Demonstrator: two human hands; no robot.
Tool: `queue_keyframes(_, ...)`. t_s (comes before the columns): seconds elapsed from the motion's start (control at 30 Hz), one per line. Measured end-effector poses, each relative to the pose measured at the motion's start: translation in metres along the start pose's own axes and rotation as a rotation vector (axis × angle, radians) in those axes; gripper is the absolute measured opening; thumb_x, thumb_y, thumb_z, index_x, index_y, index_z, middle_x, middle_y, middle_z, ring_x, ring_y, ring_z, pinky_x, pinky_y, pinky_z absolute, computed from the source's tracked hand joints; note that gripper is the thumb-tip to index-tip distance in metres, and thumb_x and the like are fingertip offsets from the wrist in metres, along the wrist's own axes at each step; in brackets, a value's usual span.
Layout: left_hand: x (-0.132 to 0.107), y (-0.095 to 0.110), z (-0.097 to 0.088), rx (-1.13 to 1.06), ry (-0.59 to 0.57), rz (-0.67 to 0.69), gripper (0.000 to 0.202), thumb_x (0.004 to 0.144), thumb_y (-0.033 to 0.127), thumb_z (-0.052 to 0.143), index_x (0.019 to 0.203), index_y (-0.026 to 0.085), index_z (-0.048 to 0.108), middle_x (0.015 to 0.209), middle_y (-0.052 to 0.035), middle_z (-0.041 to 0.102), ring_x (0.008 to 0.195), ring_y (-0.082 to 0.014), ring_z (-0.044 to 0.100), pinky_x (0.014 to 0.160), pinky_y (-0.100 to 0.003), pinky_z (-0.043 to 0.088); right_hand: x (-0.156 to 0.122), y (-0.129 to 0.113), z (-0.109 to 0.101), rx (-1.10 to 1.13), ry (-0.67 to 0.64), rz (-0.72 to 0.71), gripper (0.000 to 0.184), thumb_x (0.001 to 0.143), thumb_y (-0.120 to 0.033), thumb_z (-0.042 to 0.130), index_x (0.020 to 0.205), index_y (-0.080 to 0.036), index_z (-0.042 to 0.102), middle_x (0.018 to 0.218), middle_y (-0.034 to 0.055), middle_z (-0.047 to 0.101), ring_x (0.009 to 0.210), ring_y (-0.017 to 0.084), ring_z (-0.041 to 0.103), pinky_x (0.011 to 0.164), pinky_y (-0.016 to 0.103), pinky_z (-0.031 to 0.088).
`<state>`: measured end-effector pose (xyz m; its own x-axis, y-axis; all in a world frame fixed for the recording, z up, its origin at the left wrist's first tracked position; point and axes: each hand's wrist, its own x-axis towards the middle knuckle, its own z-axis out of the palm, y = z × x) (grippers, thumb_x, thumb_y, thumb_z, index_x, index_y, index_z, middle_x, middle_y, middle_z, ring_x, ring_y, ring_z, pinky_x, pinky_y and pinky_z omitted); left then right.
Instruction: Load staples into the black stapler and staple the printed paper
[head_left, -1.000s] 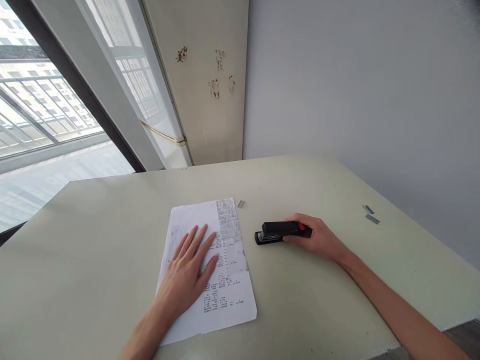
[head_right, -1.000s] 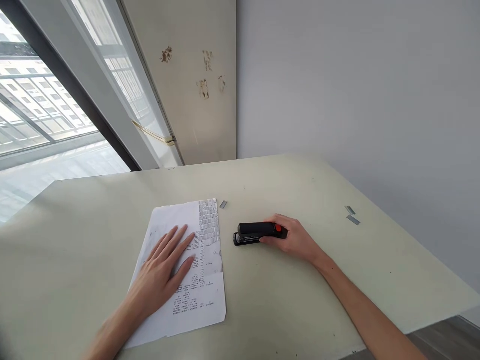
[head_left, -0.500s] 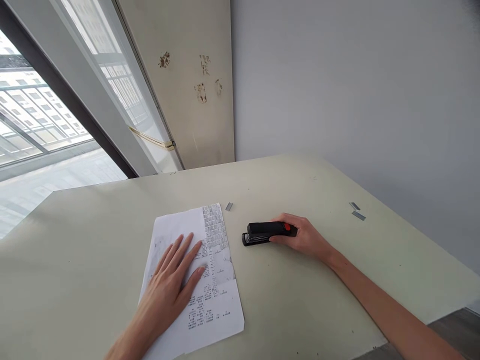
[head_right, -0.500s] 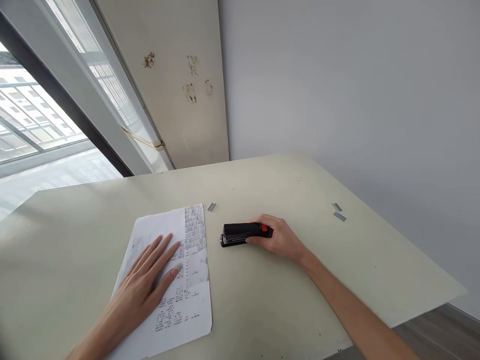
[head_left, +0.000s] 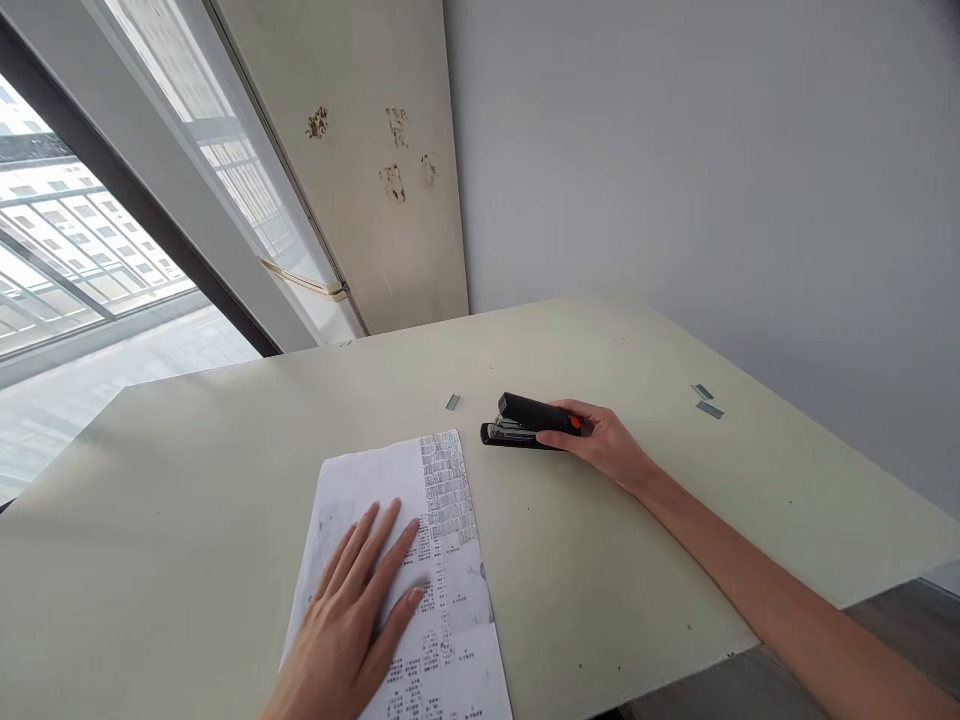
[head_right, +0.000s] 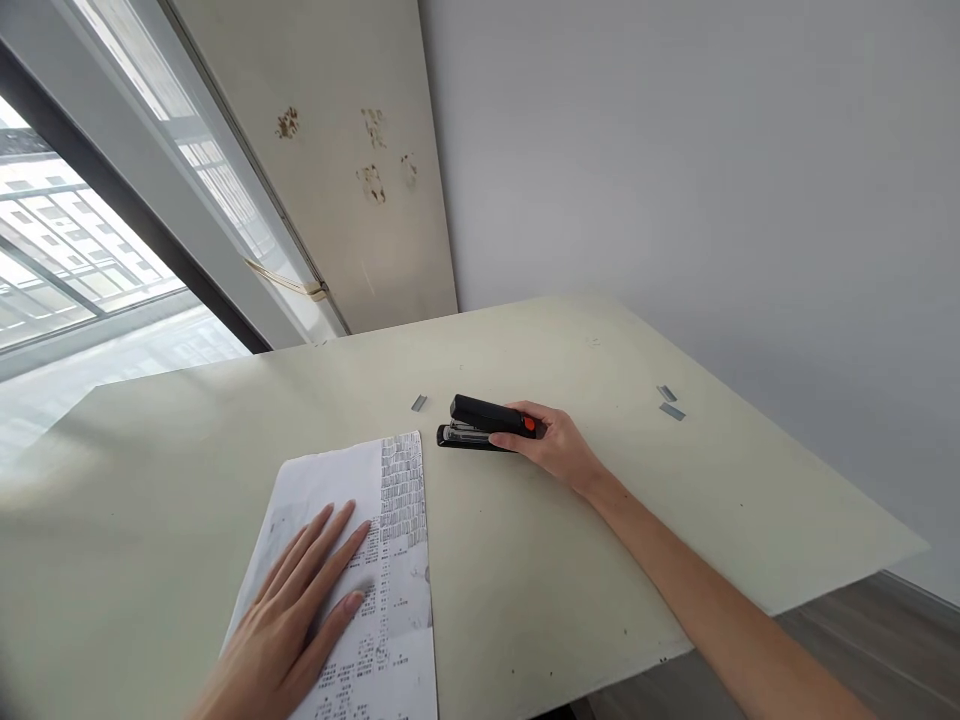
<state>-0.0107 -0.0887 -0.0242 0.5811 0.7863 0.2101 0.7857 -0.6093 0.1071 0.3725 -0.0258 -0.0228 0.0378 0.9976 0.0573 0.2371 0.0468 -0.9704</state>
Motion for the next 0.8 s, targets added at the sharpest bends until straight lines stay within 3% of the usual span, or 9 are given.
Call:
queue_keyframes(0.2, 0.012, 0.015, 0.010, 0.009, 0.006, 0.076, 0.068, 0.108, 0.046, 0.047, 0.170, 0.038, 0.019, 0.174, 0.0011, 0.027, 0.160, -0.0356, 0.027, 0.121, -0.061, 0.043, 0.003, -0.001, -0.002, 0.121, 0.105, 0.012, 0.041, 0.077, -0.058, 0.085, 0.102, -0.027, 0.078, 0.097, 0.0019, 0.072, 0.092, 0.023, 0.062, 0.079, 0.034, 0.049)
queue_keyframes(0.33, 0.035, 0.048, 0.014, -0.023, 0.001, 0.162, 0.064, 0.109, 0.043, 0.046, 0.169, 0.034, 0.025, 0.174, -0.0017, 0.028, 0.160, -0.0349, 0.027, 0.123, -0.058, 0.041, 0.002, -0.006, -0.004, 0.155, 0.177, 0.002, 0.039, 0.078, -0.057, 0.085, 0.102, -0.027, 0.077, 0.097, 0.0020, 0.073, 0.091, 0.023, 0.063, 0.081, 0.035, 0.050)
queue_keyframes(0.53, 0.119, 0.124, 0.039, -0.188, -0.049, 0.257, 0.048, 0.111, 0.044, 0.041, 0.154, 0.026, 0.052, 0.167, -0.0091, 0.043, 0.157, -0.0363, 0.035, 0.122, -0.058, 0.042, 0.001, -0.018, -0.009, 0.028, 0.370, -0.129, 0.032, 0.080, -0.052, 0.084, 0.097, -0.026, 0.077, 0.091, 0.0026, 0.071, 0.088, 0.023, 0.061, 0.082, 0.036, 0.049)
queue_keyframes(0.7, 0.198, 0.176, 0.081, -0.283, -0.021, 0.241, 0.047, 0.109, 0.044, 0.043, 0.150, 0.022, 0.054, 0.160, -0.0149, 0.050, 0.155, -0.0390, 0.035, 0.122, -0.063, 0.036, 0.001, -0.036, -0.026, -0.064, 0.403, -0.125, 0.030, 0.082, -0.052, 0.082, 0.098, -0.026, 0.077, 0.091, 0.0026, 0.072, 0.088, 0.024, 0.063, 0.080, 0.036, 0.052)
queue_keyframes(0.8, 0.230, 0.201, 0.097, -0.320, -0.004, 0.212, 0.046, 0.108, 0.041, 0.046, 0.148, 0.020, 0.053, 0.152, -0.0169, 0.057, 0.151, -0.0393, 0.040, 0.123, -0.064, 0.033, 0.000, -0.047, -0.035, -0.096, 0.413, -0.129, 0.029, 0.083, -0.050, 0.082, 0.100, -0.027, 0.078, 0.095, 0.0026, 0.074, 0.092, 0.025, 0.065, 0.084, 0.037, 0.052)
